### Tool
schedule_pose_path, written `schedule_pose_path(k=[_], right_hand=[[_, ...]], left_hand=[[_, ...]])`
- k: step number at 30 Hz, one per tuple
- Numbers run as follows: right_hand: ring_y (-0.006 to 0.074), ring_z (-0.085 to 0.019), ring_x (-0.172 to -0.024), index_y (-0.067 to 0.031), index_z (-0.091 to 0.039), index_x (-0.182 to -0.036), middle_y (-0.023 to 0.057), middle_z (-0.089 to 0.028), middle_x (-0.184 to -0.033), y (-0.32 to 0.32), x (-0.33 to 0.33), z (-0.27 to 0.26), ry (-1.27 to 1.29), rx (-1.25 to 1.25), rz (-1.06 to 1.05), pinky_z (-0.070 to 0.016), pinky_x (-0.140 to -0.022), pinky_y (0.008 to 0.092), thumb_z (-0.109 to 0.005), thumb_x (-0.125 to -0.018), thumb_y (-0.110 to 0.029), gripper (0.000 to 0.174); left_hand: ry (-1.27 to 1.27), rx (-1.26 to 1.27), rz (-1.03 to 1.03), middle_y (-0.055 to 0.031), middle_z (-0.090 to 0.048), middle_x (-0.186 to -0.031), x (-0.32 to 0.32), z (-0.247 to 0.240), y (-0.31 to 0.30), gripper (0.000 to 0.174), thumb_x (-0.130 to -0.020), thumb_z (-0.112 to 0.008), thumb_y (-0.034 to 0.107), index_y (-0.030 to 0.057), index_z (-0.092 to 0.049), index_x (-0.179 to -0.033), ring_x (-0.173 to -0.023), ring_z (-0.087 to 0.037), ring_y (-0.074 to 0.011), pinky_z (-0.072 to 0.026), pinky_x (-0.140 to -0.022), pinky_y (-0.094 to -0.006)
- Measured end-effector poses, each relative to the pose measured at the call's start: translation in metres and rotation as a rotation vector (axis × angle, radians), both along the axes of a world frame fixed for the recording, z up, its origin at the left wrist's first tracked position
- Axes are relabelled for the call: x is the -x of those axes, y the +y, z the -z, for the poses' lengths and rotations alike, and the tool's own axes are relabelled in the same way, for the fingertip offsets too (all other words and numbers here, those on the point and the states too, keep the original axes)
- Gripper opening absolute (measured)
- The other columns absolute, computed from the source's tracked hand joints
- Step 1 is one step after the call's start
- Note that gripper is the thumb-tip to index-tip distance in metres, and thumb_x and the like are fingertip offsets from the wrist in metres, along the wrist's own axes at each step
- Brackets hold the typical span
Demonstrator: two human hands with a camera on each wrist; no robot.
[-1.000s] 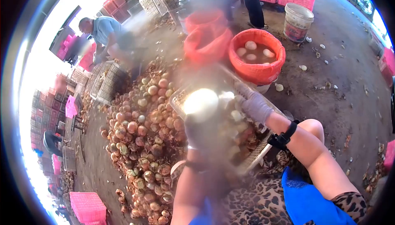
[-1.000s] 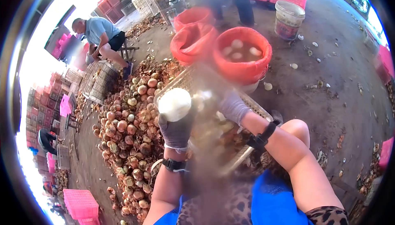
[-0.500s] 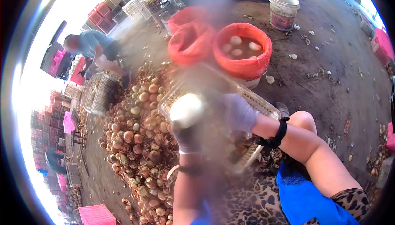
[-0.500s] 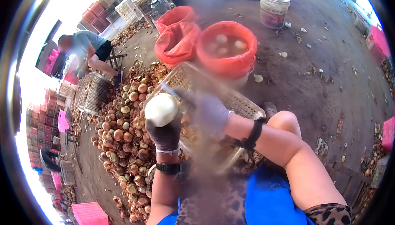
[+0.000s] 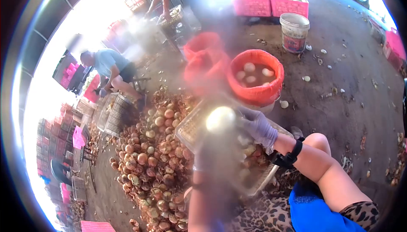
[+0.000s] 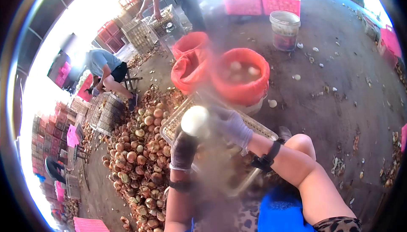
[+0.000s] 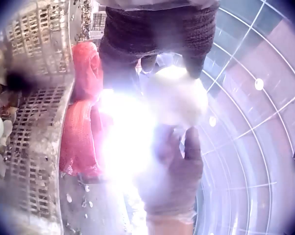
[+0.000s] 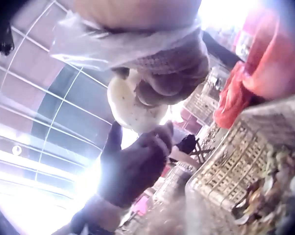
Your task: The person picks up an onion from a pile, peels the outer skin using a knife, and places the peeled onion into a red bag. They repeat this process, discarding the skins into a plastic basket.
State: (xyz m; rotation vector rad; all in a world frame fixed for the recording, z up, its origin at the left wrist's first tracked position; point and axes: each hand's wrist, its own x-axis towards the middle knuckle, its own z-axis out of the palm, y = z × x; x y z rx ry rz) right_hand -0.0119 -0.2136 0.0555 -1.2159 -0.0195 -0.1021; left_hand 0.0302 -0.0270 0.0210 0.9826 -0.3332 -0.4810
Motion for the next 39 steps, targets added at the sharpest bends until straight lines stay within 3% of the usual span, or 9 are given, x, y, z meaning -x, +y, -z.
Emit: schedule_pose_path(k=[4,8,13,17,19,21,26,31,39], right_hand=[[0.0195,-0.065,-0.074,-0.0075,-0.061,-0.116,0.0132,-0.068,-0.086,-0.003,-0.004,0.023,-0.289,0.944,0.155,-0.0508,-0.069,0.0313,-0.062,-0.081,-0.014,0.036],[0.0328,-0.063,-0.068,-0.0082,-0.062,-0.096,0.0155,-0.064,-0.076,0.006,0.000,0.024,-0.424,0.831,0.198,-0.0491,-0.061,0.0405,-0.068,-0.079,-0.025,0.025],[0.0270,-0.062,-0.063,-0.0063,-0.065,-0.085,0.0101,-0.064,-0.070,0.001,-0.006,0.024,-0.129,0.626,0.208,-0.0489,-0.059,0.0360,-0.072,-0.073,-0.020,0.020],[0.0064,-0.047,-0.055,-0.0048,-0.064,-0.080,-0.0030,-0.056,-0.063,-0.009,-0.033,0.057,0.158,0.343,0.260,-0.0403,-0.050,0.0241,-0.069,-0.075,-0.013,0.011],[0.0062,-0.046,-0.054,-0.0048,-0.063,-0.077,-0.0035,-0.055,-0.063,-0.027,-0.057,0.101,0.039,0.789,0.348,-0.0401,-0.050,0.0240,-0.068,-0.077,-0.011,0.008],[0.0058,-0.046,-0.056,-0.0049,-0.062,-0.095,-0.0033,-0.055,-0.065,-0.026,-0.049,0.094,-0.123,0.970,0.267,-0.0407,-0.051,0.0243,-0.065,-0.081,-0.013,0.017],[0.0088,-0.045,-0.058,-0.0076,-0.041,-0.138,0.0012,-0.055,-0.070,0.017,-0.012,0.034,-0.377,0.749,0.174,-0.0435,-0.056,0.0288,-0.062,-0.087,-0.019,0.056],[0.0286,-0.060,-0.059,-0.0098,-0.038,-0.137,0.0145,-0.061,-0.074,0.035,0.000,0.030,-0.356,1.018,0.047,-0.0480,-0.055,0.0387,-0.058,-0.087,-0.019,0.055],[0.0288,-0.064,-0.077,-0.0125,-0.052,-0.124,0.0105,-0.064,-0.088,0.029,-0.016,0.028,-0.426,1.102,0.133,-0.0514,-0.068,0.0356,-0.064,-0.080,-0.019,0.046]], left_hand=[[0.083,-0.095,-0.023,-0.0137,-0.054,-0.117,0.023,-0.018,-0.003,0.071,-0.079,-0.068,0.048,0.0024,-0.045,-0.129,-0.108,-0.054,-0.0233,-0.0502,-0.088,-0.0350],[0.247,-0.112,-0.095,-0.0134,-0.053,-0.118,0.036,-0.032,-0.015,0.076,-0.076,-0.070,0.048,0.0016,-0.044,-0.129,-0.107,-0.054,-0.0240,-0.0491,-0.089,-0.0352],[0.356,-0.151,-0.146,-0.0024,-0.058,-0.077,0.050,-0.072,-0.037,0.030,-0.093,-0.050,0.036,0.0090,-0.056,-0.105,-0.060,-0.055,-0.0141,-0.0432,-0.044,-0.0258],[-0.296,-0.313,-0.290,-0.0043,-0.058,-0.078,0.015,0.001,-0.033,0.024,-0.092,-0.047,0.027,0.0082,-0.056,-0.104,-0.069,-0.059,-0.0185,-0.0482,-0.054,-0.0312],[0.537,0.379,-0.179,-0.0095,-0.058,-0.090,0.038,-0.041,-0.034,0.031,-0.088,-0.050,0.031,0.0062,-0.056,-0.105,-0.082,-0.059,-0.0222,-0.0504,-0.071,-0.0339],[0.456,0.516,0.199,-0.0145,-0.044,-0.131,0.029,-0.028,-0.012,0.088,-0.072,-0.064,0.060,0.0049,-0.038,-0.134,-0.118,-0.044,-0.0294,-0.0354,-0.105,-0.0425],[0.466,0.599,-0.077,-0.0091,-0.048,-0.122,0.008,-0.004,-0.002,0.074,-0.078,-0.063,0.055,0.0104,-0.041,-0.132,-0.107,-0.049,-0.0244,-0.0444,-0.090,-0.0390],[0.622,0.779,0.320,-0.0031,-0.052,-0.115,0.013,0.016,-0.002,0.087,-0.068,-0.060,0.073,0.0134,-0.046,-0.129,-0.095,-0.050,-0.0176,-0.0457,-0.078,-0.0302],[0.392,0.428,0.005,-0.0084,-0.048,-0.127,0.021,0.014,-0.010,0.080,-0.077,-0.057,0.065,0.0104,-0.042,-0.134,-0.114,-0.046,-0.0209,-0.0374,-0.100,-0.0335]])
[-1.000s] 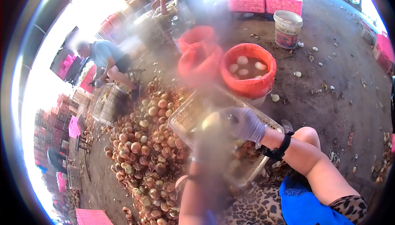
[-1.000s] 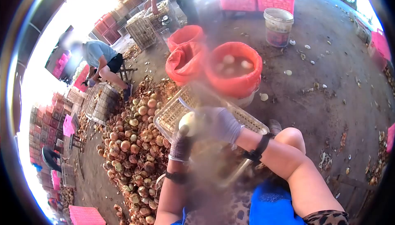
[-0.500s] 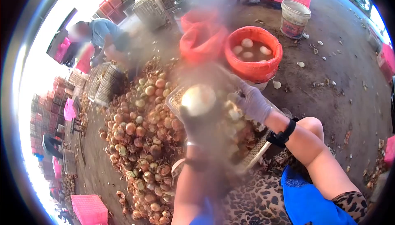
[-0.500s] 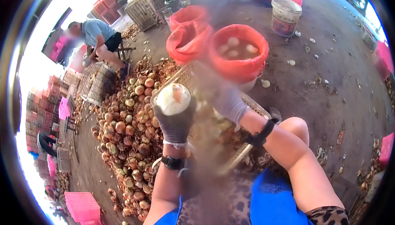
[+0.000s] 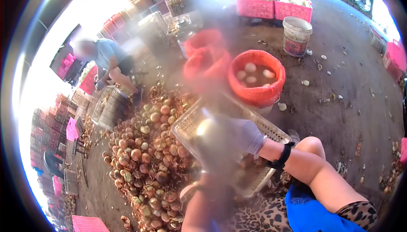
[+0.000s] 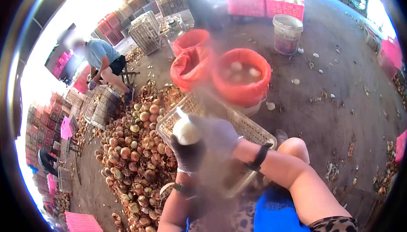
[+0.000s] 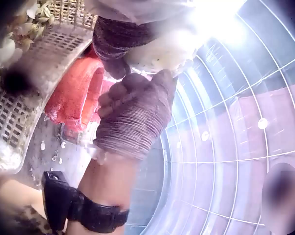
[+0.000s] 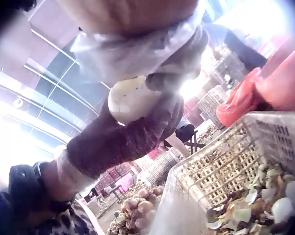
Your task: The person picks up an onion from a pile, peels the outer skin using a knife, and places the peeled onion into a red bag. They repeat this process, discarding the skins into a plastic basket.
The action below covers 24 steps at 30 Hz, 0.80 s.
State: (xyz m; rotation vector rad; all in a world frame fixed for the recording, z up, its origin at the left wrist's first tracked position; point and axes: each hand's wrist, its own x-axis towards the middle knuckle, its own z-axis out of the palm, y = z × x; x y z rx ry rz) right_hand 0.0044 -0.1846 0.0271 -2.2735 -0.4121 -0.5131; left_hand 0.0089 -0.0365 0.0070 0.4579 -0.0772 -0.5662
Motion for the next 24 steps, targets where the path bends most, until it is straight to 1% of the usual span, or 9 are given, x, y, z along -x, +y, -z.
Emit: schedule_pose_path(k=[2,5,9,12,15,18,22,23,24], right_hand=[[0.0185,-0.063,-0.075,-0.0096,-0.054,-0.127,0.0030,-0.066,-0.092,-0.006,-0.009,0.002,-0.086,-0.315,-0.096,-0.0503,-0.066,0.0294,-0.059,-0.087,-0.016,0.041],[0.0037,-0.052,-0.074,-0.0054,-0.057,-0.127,-0.0057,-0.061,-0.091,-0.013,-0.010,-0.013,0.212,-0.826,-0.039,-0.0457,-0.064,0.0209,-0.052,-0.094,-0.012,0.034],[0.0032,-0.051,-0.070,-0.0052,-0.056,-0.127,-0.0039,-0.061,-0.085,-0.042,-0.014,-0.007,0.417,-0.825,0.137,-0.0445,-0.062,0.0202,-0.053,-0.094,-0.017,0.035],[0.0058,-0.053,-0.062,-0.0053,-0.056,-0.128,-0.0023,-0.060,-0.076,-0.058,-0.007,-0.019,0.746,-1.090,0.322,-0.0460,-0.056,0.0221,-0.056,-0.092,-0.018,0.038],[0.0144,-0.062,-0.076,-0.0109,-0.056,-0.127,0.0065,-0.067,-0.090,-0.053,-0.006,-0.001,0.400,-0.606,0.161,-0.0507,-0.070,0.0273,-0.056,-0.091,-0.022,0.037],[0.0256,-0.062,-0.075,-0.0133,-0.045,-0.137,0.0126,-0.068,-0.095,-0.043,-0.007,0.037,0.064,-0.262,0.055,-0.0507,-0.075,0.0364,-0.055,-0.090,-0.019,0.048],[0.0299,-0.064,-0.074,-0.0103,-0.040,-0.138,0.0186,-0.065,-0.088,-0.036,0.013,0.001,0.158,-0.118,-0.035,-0.0485,-0.067,0.0400,-0.057,-0.088,-0.018,0.053],[0.0304,-0.064,-0.081,-0.0087,-0.040,-0.138,0.0208,-0.062,-0.099,-0.033,0.017,-0.008,0.147,-0.129,-0.086,-0.0485,-0.073,0.0380,-0.056,-0.087,-0.013,0.054],[0.0309,-0.064,-0.087,-0.0071,-0.039,-0.139,0.0229,-0.060,-0.111,-0.030,0.022,-0.018,0.137,-0.141,-0.137,-0.0486,-0.079,0.0360,-0.054,-0.086,-0.009,0.055]], left_hand=[[-0.009,-0.077,-0.016,-0.0116,-0.045,-0.132,0.000,-0.003,0.001,0.085,-0.077,-0.059,0.064,0.0081,-0.037,-0.137,-0.119,-0.044,-0.0249,-0.0353,-0.104,-0.0373],[-0.029,-0.145,-0.039,-0.0145,-0.041,-0.136,0.005,-0.010,0.001,0.091,-0.074,-0.063,0.062,0.0062,-0.032,-0.140,-0.123,-0.041,-0.0284,-0.0330,-0.107,-0.0415],[-0.106,-0.226,-0.069,-0.0148,-0.042,-0.135,0.013,-0.036,-0.002,0.093,-0.070,-0.068,0.059,0.0057,-0.034,-0.138,-0.123,-0.041,-0.0309,-0.0327,-0.107,-0.0454],[-0.111,0.022,-0.092,-0.0143,-0.044,-0.132,0.002,-0.019,0.015,0.089,-0.068,-0.071,0.057,0.0076,-0.038,-0.135,-0.119,-0.044,-0.0334,-0.0347,-0.105,-0.0489],[-0.249,-0.064,-0.189,-0.0136,-0.046,-0.131,0.002,-0.037,0.029,0.085,-0.068,-0.073,0.055,0.0082,-0.042,-0.132,-0.119,-0.045,-0.0317,-0.0360,-0.105,-0.0469],[-0.253,-0.214,-0.229,-0.0137,-0.045,-0.131,-0.005,-0.024,0.041,0.086,-0.069,-0.073,0.053,0.0052,-0.040,-0.133,-0.121,-0.045,-0.0320,-0.0343,-0.107,-0.0470],[-0.249,-0.280,-0.187,-0.0179,-0.044,-0.132,-0.010,-0.007,0.037,0.091,-0.070,-0.074,0.048,-0.0032,-0.035,-0.134,-0.124,-0.043,-0.0329,-0.0322,-0.109,-0.0488],[-0.273,-0.406,-0.170,-0.0180,-0.045,-0.131,0.003,-0.043,0.023,0.092,-0.070,-0.074,0.048,-0.0041,-0.034,-0.134,-0.121,-0.046,-0.0323,-0.0360,-0.107,-0.0473],[-0.345,-0.399,-0.201,-0.0170,-0.045,-0.130,-0.003,-0.032,0.021,0.094,-0.069,-0.074,0.050,-0.0027,-0.034,-0.135,-0.119,-0.048,-0.0312,-0.0388,-0.105,-0.0460]])
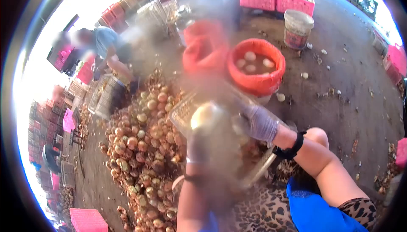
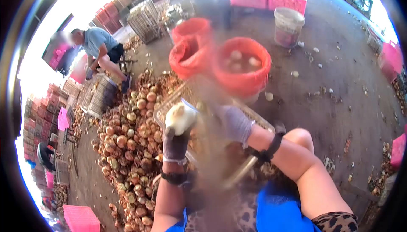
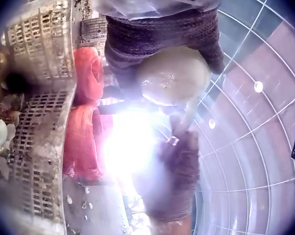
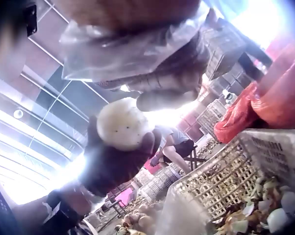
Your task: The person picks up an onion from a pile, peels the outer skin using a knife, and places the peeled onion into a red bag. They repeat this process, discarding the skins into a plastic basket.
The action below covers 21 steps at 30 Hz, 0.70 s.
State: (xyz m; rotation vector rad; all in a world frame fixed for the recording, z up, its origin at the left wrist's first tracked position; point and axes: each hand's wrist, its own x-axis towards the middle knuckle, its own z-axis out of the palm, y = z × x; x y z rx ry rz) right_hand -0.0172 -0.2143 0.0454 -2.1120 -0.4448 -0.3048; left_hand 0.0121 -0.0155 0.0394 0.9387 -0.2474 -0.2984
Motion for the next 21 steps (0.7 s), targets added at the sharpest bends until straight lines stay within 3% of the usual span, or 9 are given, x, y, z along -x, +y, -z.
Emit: schedule_pose_path(k=[3,7,8,10,12,15,17,20,21], right_hand=[[0.0365,-0.060,-0.057,-0.0110,-0.037,-0.137,0.0169,-0.059,-0.066,0.007,0.002,0.011,-0.079,-0.049,-0.046,-0.0464,-0.054,0.0434,-0.061,-0.083,-0.016,0.059],[0.0308,-0.060,-0.055,-0.0127,-0.025,-0.146,0.0158,-0.058,-0.065,0.004,0.003,0.011,-0.144,0.195,-0.077,-0.0456,-0.051,0.0395,-0.062,-0.084,-0.019,0.072],[0.0299,-0.060,-0.055,-0.0131,-0.024,-0.147,0.0157,-0.059,-0.066,0.004,0.003,0.011,-0.160,0.201,-0.083,-0.0454,-0.050,0.0389,-0.061,-0.085,-0.019,0.073],[0.0280,-0.059,-0.055,-0.0141,-0.023,-0.148,0.0156,-0.060,-0.069,0.002,0.002,0.010,-0.160,0.191,-0.116,-0.0450,-0.050,0.0376,-0.060,-0.086,-0.017,0.071],[0.0253,-0.060,-0.057,-0.0108,-0.036,-0.141,0.0139,-0.061,-0.073,0.003,0.005,0.004,-0.129,0.143,-0.133,-0.0473,-0.052,0.0371,-0.058,-0.088,-0.014,0.058],[0.0217,-0.061,-0.065,-0.0054,-0.053,-0.127,0.0101,-0.063,-0.079,0.007,0.006,-0.004,0.228,-0.341,-0.092,-0.0512,-0.066,0.0370,-0.055,-0.089,-0.011,0.038],[0.0207,-0.062,-0.071,-0.0024,-0.060,-0.117,0.0077,-0.063,-0.082,0.001,-0.005,0.005,0.268,-0.467,-0.042,-0.0515,-0.077,0.0374,-0.054,-0.089,-0.010,0.030],[0.0216,-0.062,-0.077,-0.0028,-0.061,-0.113,0.0065,-0.064,-0.084,-0.012,-0.027,0.033,-0.043,-0.184,-0.002,-0.0489,-0.087,0.0386,-0.054,-0.089,-0.010,0.027],[0.0220,-0.062,-0.078,-0.0055,-0.059,-0.117,0.0071,-0.064,-0.085,-0.007,-0.020,0.025,-0.089,-0.104,-0.021,-0.0486,-0.087,0.0389,-0.054,-0.089,-0.010,0.030]], left_hand=[[-0.024,-0.051,-0.004,-0.0149,-0.047,-0.127,-0.002,0.007,-0.004,0.098,-0.065,-0.075,0.054,0.0011,-0.033,-0.137,-0.115,-0.051,-0.0285,-0.0445,-0.099,-0.0425],[-0.045,-0.116,-0.034,-0.0131,-0.049,-0.124,0.000,0.006,-0.013,0.103,-0.062,-0.076,0.058,0.0047,-0.032,-0.139,-0.111,-0.053,-0.0257,-0.0470,-0.093,-0.0395],[-0.174,-0.072,0.008,-0.0163,-0.050,-0.125,-0.006,0.013,-0.010,0.086,-0.075,-0.074,0.047,0.0072,-0.033,-0.139,-0.103,-0.056,-0.0247,-0.0539,-0.083,-0.0355],[-0.195,-0.227,-0.040,-0.0160,-0.051,-0.124,-0.010,0.023,-0.008,0.085,-0.076,-0.073,0.047,0.0047,-0.034,-0.138,-0.104,-0.056,-0.0235,-0.0532,-0.084,-0.0346],[-0.300,-0.303,-0.027,-0.0150,-0.054,-0.121,-0.016,0.032,-0.001,0.077,-0.080,-0.068,0.041,0.0009,-0.035,-0.136,-0.105,-0.056,-0.0216,-0.0512,-0.087,-0.0341],[-0.283,-0.285,-0.022,-0.0148,-0.054,-0.121,-0.015,0.036,-0.001,0.073,-0.081,-0.067,0.037,0.0017,-0.035,-0.136,-0.105,-0.056,-0.0225,-0.0495,-0.090,-0.0356],[-0.291,-0.321,-0.030,-0.0150,-0.054,-0.122,-0.012,0.030,-0.002,0.078,-0.076,-0.072,0.035,0.0017,-0.035,-0.136,-0.107,-0.055,-0.0234,-0.0479,-0.093,-0.0369],[-0.284,-0.268,-0.049,-0.0131,-0.053,-0.122,0.000,0.015,-0.006,0.076,-0.076,-0.075,0.033,0.0052,-0.037,-0.135,-0.108,-0.054,-0.0247,-0.0478,-0.093,-0.0380],[-0.290,-0.342,-0.123,-0.0134,-0.052,-0.122,-0.003,0.020,-0.002,0.086,-0.069,-0.079,0.035,0.0048,-0.035,-0.136,-0.109,-0.054,-0.0253,-0.0485,-0.093,-0.0387]])
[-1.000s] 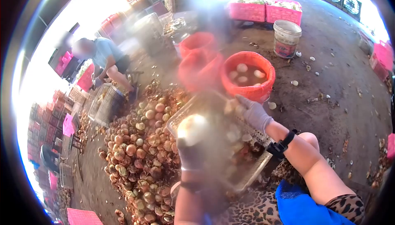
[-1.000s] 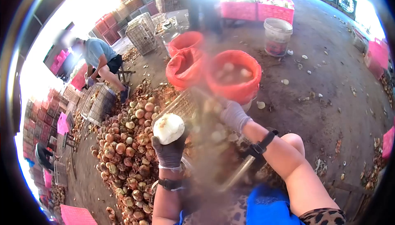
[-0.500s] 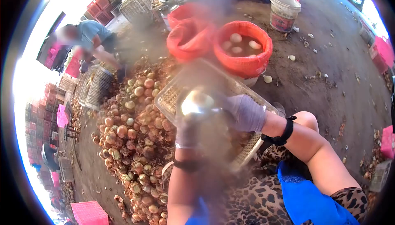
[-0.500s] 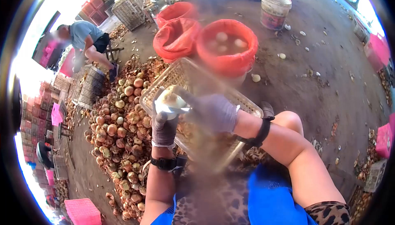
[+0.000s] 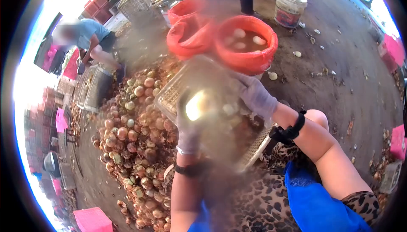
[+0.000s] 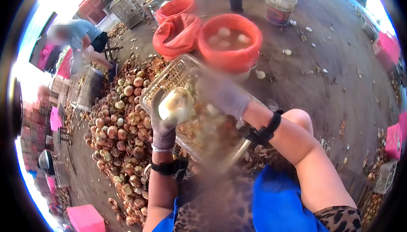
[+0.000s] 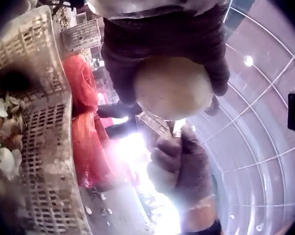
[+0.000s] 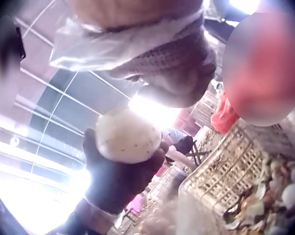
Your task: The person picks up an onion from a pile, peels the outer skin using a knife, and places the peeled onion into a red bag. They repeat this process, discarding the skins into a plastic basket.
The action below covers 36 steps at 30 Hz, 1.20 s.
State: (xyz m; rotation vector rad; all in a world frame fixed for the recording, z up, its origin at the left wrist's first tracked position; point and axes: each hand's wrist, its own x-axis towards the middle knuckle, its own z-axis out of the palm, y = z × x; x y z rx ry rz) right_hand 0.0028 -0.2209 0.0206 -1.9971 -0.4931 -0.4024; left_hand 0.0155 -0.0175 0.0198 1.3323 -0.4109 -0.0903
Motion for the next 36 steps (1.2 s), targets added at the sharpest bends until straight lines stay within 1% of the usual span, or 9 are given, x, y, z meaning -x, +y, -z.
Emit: schedule_pose_path(k=[4,6,10,17,22,26,28,33,36], right_hand=[[0.0236,-0.063,-0.083,-0.0159,-0.050,-0.133,0.0097,-0.065,-0.089,0.016,0.034,-0.029,-0.083,0.296,-0.028,-0.0481,-0.086,0.0395,-0.053,-0.089,-0.010,0.045],[0.0244,-0.063,-0.086,-0.0207,-0.044,-0.139,0.0121,-0.064,-0.096,0.019,0.038,-0.028,0.130,0.423,-0.042,-0.0493,-0.082,0.0383,-0.052,-0.090,-0.010,0.051],[0.0261,-0.063,-0.087,-0.0204,-0.046,-0.138,0.0155,-0.062,-0.106,0.026,0.034,-0.024,0.153,0.247,-0.091,-0.0518,-0.070,0.0336,-0.053,-0.090,-0.012,0.050],[0.0338,-0.062,-0.089,-0.0058,-0.052,-0.126,0.0154,-0.063,-0.105,0.012,-0.006,0.013,-0.138,0.244,0.278,-0.0506,-0.074,0.0395,-0.055,-0.088,-0.017,0.039],[0.0381,-0.063,-0.081,-0.0091,-0.048,-0.129,0.0228,-0.065,-0.091,-0.013,-0.012,0.001,0.301,0.435,0.308,-0.0484,-0.073,0.0439,-0.053,-0.088,-0.028,0.045],[0.0395,-0.062,-0.085,-0.0097,-0.041,-0.135,0.0255,-0.063,-0.094,0.002,0.005,-0.011,0.547,0.573,0.117,-0.0479,-0.074,0.0446,-0.049,-0.090,-0.033,0.051],[0.0387,-0.063,-0.086,-0.0101,-0.039,-0.136,0.0254,-0.063,-0.095,0.006,0.010,0.000,0.490,0.615,0.047,-0.0484,-0.075,0.0441,-0.050,-0.089,-0.033,0.053],[0.0321,-0.065,-0.091,-0.0051,-0.057,-0.117,0.0161,-0.065,-0.096,-0.013,0.012,0.114,0.298,0.709,0.134,-0.0508,-0.080,0.0385,-0.067,-0.075,-0.025,0.048],[0.0320,-0.065,-0.091,-0.0028,-0.054,-0.118,0.0166,-0.065,-0.093,-0.018,0.036,0.025,0.404,0.734,0.094,-0.0509,-0.081,0.0375,-0.075,-0.064,-0.027,0.063]], left_hand=[[0.258,0.333,0.038,-0.0129,-0.047,-0.125,-0.005,-0.006,0.004,0.096,-0.058,-0.085,0.025,0.0096,-0.033,-0.137,-0.111,-0.052,-0.0249,-0.0506,-0.092,-0.0389],[-0.202,-0.124,-0.078,-0.0122,-0.044,-0.130,-0.013,0.006,0.006,0.086,-0.064,-0.079,-0.006,0.0148,-0.035,-0.134,-0.113,-0.049,-0.0224,-0.0504,-0.093,-0.0379],[-0.240,-0.178,-0.044,-0.0124,-0.048,-0.126,-0.014,0.025,0.013,0.084,-0.067,-0.077,-0.006,0.0198,-0.034,-0.135,-0.109,-0.053,-0.0221,-0.0509,-0.092,-0.0352],[-0.009,-0.064,-0.085,-0.0123,-0.052,-0.121,-0.006,0.011,0.016,0.084,-0.066,-0.083,0.024,0.0033,-0.037,-0.133,-0.109,-0.054,-0.0220,-0.0474,-0.094,-0.0362],[0.184,0.320,0.121,-0.0206,-0.049,-0.125,-0.005,-0.002,0.020,0.113,-0.056,-0.078,0.059,0.0020,-0.029,-0.141,-0.112,-0.053,-0.0341,-0.0453,-0.095,-0.0487],[0.608,0.883,0.321,-0.0189,-0.057,-0.118,-0.002,-0.002,0.018,0.091,-0.069,-0.074,0.048,0.0023,-0.034,-0.136,-0.108,-0.057,-0.0322,-0.0461,-0.090,-0.0467],[0.269,0.354,0.048,-0.0145,-0.064,-0.104,-0.006,0.018,0.011,0.062,-0.081,-0.065,0.029,0.0008,-0.036,-0.129,-0.095,-0.063,-0.0244,-0.0466,-0.088,-0.0412],[0.457,0.318,0.308,-0.0082,-0.065,-0.101,-0.033,0.026,-0.035,0.044,-0.089,-0.053,0.015,0.0042,-0.037,-0.129,-0.095,-0.063,-0.0234,-0.0452,-0.094,-0.0415],[0.488,0.376,0.464,-0.0110,-0.060,-0.112,-0.063,0.019,-0.063,0.040,-0.093,-0.052,0.025,0.0087,-0.043,-0.128,-0.104,-0.059,-0.0282,-0.0451,-0.095,-0.0439]])
